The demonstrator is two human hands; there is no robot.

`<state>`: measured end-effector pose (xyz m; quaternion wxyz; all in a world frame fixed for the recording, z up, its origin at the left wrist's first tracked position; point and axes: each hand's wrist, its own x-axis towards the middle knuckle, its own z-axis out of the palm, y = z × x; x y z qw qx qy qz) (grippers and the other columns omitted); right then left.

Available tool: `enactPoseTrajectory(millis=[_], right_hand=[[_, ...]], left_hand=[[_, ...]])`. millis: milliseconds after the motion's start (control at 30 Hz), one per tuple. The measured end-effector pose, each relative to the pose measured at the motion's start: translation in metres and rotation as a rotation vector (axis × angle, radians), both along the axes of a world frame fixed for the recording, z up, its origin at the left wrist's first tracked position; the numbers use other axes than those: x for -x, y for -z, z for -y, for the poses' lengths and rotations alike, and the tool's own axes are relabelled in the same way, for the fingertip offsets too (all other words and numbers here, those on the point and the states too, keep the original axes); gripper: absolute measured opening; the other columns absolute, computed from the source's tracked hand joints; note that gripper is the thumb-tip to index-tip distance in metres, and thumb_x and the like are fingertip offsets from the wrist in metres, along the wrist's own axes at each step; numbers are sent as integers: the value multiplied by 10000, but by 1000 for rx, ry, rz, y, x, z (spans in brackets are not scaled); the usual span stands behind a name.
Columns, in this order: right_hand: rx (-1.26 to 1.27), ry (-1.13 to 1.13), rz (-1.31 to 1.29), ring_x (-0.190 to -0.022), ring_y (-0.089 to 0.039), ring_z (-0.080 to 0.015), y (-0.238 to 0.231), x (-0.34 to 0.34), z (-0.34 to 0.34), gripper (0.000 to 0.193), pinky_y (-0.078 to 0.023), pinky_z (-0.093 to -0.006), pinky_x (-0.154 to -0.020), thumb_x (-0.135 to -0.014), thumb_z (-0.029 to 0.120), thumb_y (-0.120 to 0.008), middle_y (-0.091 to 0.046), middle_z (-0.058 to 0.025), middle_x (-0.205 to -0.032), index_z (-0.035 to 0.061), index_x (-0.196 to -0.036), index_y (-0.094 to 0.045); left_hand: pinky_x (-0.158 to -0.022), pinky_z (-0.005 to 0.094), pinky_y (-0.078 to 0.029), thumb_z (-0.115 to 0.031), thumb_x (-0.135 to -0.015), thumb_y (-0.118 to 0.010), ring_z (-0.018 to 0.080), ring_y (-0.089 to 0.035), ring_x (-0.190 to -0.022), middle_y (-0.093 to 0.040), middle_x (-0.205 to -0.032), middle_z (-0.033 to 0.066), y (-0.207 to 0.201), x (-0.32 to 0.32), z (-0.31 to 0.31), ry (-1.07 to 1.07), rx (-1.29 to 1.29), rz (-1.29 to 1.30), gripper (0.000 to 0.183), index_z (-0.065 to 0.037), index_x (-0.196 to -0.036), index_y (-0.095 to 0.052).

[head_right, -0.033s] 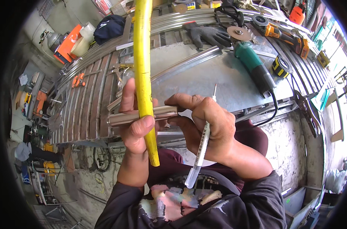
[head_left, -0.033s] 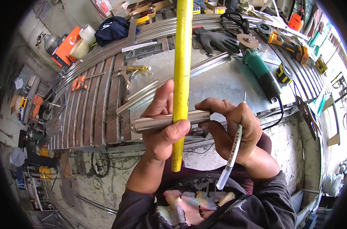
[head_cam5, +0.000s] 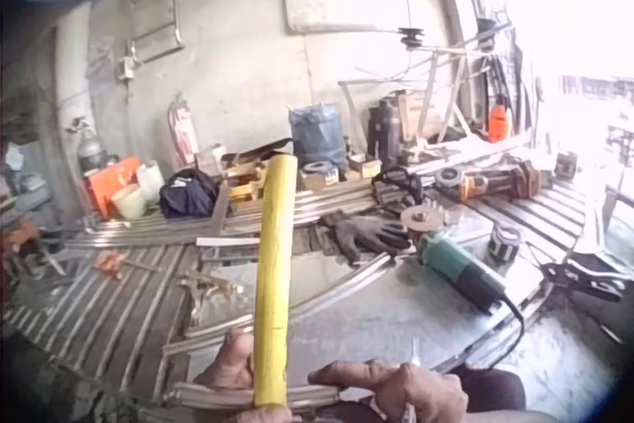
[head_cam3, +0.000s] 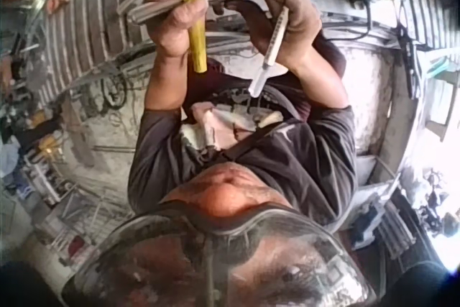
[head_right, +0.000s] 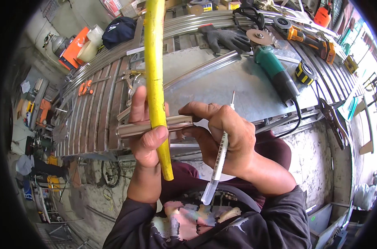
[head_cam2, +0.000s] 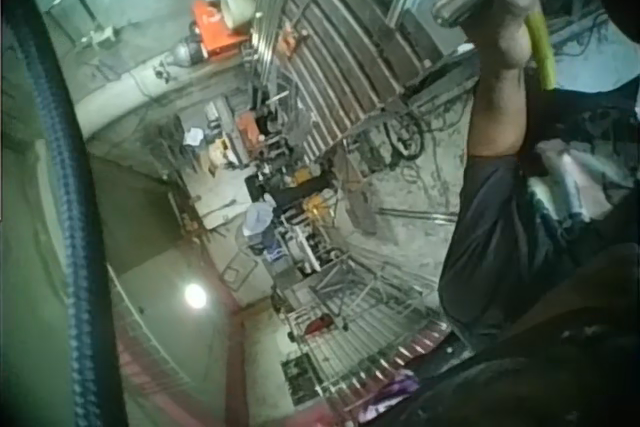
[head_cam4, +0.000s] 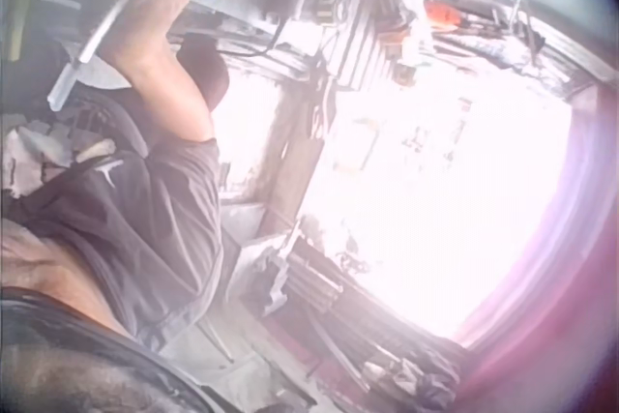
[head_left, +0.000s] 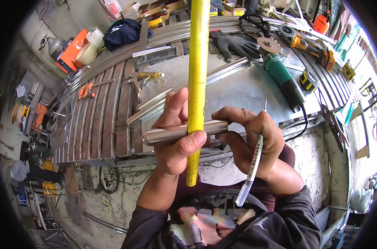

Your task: The recorder measures a metal tube with a tape measure, marks it with a permanent marker, and cuts it using an angle grinder.

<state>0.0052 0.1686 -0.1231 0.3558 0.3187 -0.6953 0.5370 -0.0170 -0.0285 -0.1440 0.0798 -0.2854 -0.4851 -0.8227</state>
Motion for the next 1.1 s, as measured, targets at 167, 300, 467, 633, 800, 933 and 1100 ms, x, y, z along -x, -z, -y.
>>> enactPoseTrajectory(millis=[167, 300, 467, 633, 800, 933, 1100], right_hand=[[27, -31, 18, -769, -774, -301, -7, -3, -2, 539, -592, -327, -638, -784, -180, -851, -801, -269, -1102, 68, -901, -388], [-70, 107, -150, -710, -741, -303, -19, -5, -9, 540, -580, -324, -614, -771, -161, -865, -809, -241, -1104, 49, -914, -389], [-20, 157, -208, -783, -803, -279, -21, 5, -7, 503, -584, -292, -626, -836, -58, -890, -824, -194, -1121, 33, -926, -403], [2, 165, -225, -788, -804, -253, -20, 16, -6, 523, -578, -275, -631, -839, -37, -914, -829, -195, -1117, 48, -905, -402], [11, 184, -113, -731, -766, -246, -8, 15, -1, 552, -575, -302, -635, -802, -32, -937, -833, -180, -1093, 63, -892, -401], [45, 205, -28, -765, -787, -268, 0, 21, -1, 545, -585, -310, -651, -794, -45, -925, -832, -184, -1077, 76, -899, -403], [23, 124, 216, -1039, -801, -226, 6, 18, -10, 576, -625, -298, -842, -867, -141, -858, -805, -263, -1215, 83, -930, -332]], left_hand=[[-1198, 434, -347, -302, -764, -878, 251, -494, -1284, -486, -1428, 114, -21, 17, 6, -257, 284, -361, 693, -116, -1424, -773], [-1309, 590, -213, -475, -786, -865, 382, -358, -1563, -489, -1569, 242, -32, 23, 10, -498, 536, -620, 549, -107, -1191, -818], [-1006, 348, -517, -271, -1045, -801, 206, -659, -1155, -666, -1327, 180, -32, -5, 0, -66, 285, -167, 417, 10, -1322, -667], [-584, 226, -469, -416, -1129, -658, 68, -596, -682, -709, -890, 61, -25, -11, -8, -117, 338, -33, 467, 40, -1228, -689], [-537, 227, -420, -359, -1156, -639, 49, -553, -603, -676, -742, 11, -16, -9, -18, -170, 245, 35, 420, 34, -1034, -721], [-517, 229, -400, -359, -1149, -656, 59, -570, -576, -690, -722, 23, -12, -6, -23, -201, 225, 118, 411, 14, -1000, -738], [-661, 301, -596, -315, -1163, -620, 124, -647, -665, -759, -954, 100, 9, 7, -17, -16, 173, 97, 370, 40, -1132, -720]])
